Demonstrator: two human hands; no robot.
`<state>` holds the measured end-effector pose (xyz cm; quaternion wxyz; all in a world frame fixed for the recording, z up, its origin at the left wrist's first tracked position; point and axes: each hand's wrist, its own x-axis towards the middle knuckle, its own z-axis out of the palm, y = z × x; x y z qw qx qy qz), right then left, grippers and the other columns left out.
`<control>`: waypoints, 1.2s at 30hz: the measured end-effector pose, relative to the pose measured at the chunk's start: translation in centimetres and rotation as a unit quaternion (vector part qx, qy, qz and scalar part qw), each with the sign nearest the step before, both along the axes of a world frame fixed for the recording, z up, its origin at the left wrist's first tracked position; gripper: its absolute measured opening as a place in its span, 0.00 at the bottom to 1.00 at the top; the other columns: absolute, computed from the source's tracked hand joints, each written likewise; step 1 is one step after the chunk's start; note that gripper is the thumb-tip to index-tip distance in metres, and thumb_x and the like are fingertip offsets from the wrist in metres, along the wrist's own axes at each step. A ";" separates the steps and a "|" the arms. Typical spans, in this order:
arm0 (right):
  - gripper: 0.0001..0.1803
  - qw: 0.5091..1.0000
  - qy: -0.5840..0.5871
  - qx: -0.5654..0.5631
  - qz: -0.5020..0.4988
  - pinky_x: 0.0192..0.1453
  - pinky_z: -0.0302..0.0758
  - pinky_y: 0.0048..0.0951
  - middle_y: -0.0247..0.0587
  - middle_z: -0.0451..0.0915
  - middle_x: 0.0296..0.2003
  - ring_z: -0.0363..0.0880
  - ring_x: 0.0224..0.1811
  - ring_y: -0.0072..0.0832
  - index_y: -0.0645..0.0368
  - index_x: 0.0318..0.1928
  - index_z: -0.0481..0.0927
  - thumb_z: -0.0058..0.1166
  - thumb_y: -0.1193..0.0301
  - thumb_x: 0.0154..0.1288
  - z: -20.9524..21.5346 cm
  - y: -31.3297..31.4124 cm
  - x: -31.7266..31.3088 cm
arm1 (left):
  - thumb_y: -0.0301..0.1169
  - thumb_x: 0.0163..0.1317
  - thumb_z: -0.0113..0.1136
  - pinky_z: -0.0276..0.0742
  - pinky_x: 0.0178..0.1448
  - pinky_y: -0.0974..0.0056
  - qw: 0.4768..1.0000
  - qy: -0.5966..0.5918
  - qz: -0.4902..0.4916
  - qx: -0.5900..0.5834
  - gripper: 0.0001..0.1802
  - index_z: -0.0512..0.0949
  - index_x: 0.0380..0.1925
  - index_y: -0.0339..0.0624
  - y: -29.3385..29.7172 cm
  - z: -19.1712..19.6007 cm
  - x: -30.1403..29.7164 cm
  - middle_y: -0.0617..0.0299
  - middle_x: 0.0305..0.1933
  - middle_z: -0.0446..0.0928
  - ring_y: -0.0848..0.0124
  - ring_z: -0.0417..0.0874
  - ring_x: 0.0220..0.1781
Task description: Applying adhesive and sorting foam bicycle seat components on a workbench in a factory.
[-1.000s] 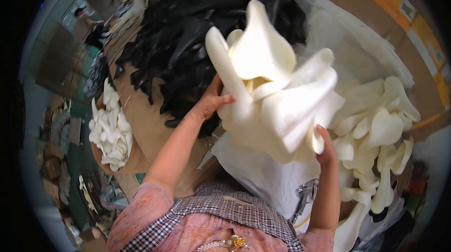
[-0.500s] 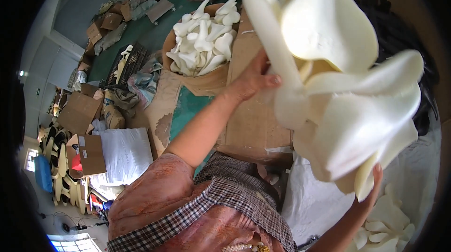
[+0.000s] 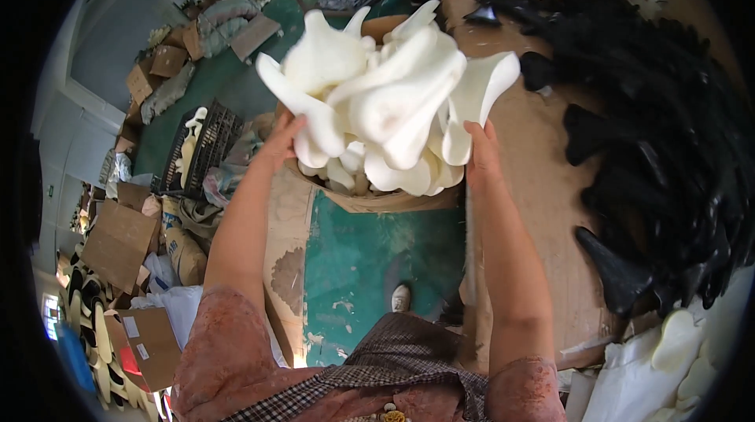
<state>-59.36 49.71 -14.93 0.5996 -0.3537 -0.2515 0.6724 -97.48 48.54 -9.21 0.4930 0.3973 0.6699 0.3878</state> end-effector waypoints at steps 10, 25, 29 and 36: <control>0.25 0.967 -0.214 -0.003 -0.140 0.51 0.75 0.37 0.44 0.74 0.50 0.75 0.50 0.32 0.61 0.58 0.65 0.54 0.68 0.63 -3.8 7.9 -10.8 | 0.58 0.42 0.70 0.71 0.54 0.42 0.980 0.068 0.164 -0.093 0.64 0.40 0.72 0.57 3.6 -15.8 -9.7 0.53 0.72 0.49 0.52 0.60 0.68; 0.21 0.826 -0.559 -0.022 -0.068 0.40 0.77 0.30 0.41 0.81 0.32 0.80 0.36 0.27 0.64 0.53 0.75 0.56 0.66 0.62 -1.7 -14.7 7.8 | 0.50 0.69 0.41 0.63 0.68 0.47 0.932 0.032 0.218 0.288 0.35 0.55 0.67 0.35 0.8 -17.7 0.2 0.43 0.68 0.57 0.52 0.66 0.65; 0.17 0.815 -0.425 -0.285 -0.271 0.35 0.78 0.24 0.42 0.81 0.34 0.81 0.31 0.24 0.65 0.53 0.74 0.52 0.72 0.64 -1.7 -30.0 18.7 | 0.42 0.57 0.61 0.60 0.69 0.47 0.772 0.585 -0.123 0.216 0.43 0.53 0.68 0.40 -1.0 -20.0 8.3 0.44 0.70 0.54 0.49 0.58 0.70; 0.22 0.615 -0.462 -0.239 -0.593 0.34 0.76 0.23 0.37 0.77 0.37 0.75 0.34 0.20 0.63 0.56 0.72 0.57 0.71 0.61 1.3 -42.7 33.5 | 0.35 0.47 0.69 0.60 0.68 0.47 0.857 0.511 -0.024 0.063 0.50 0.51 0.68 0.42 -1.6 -25.2 6.1 0.47 0.69 0.57 0.48 0.61 0.67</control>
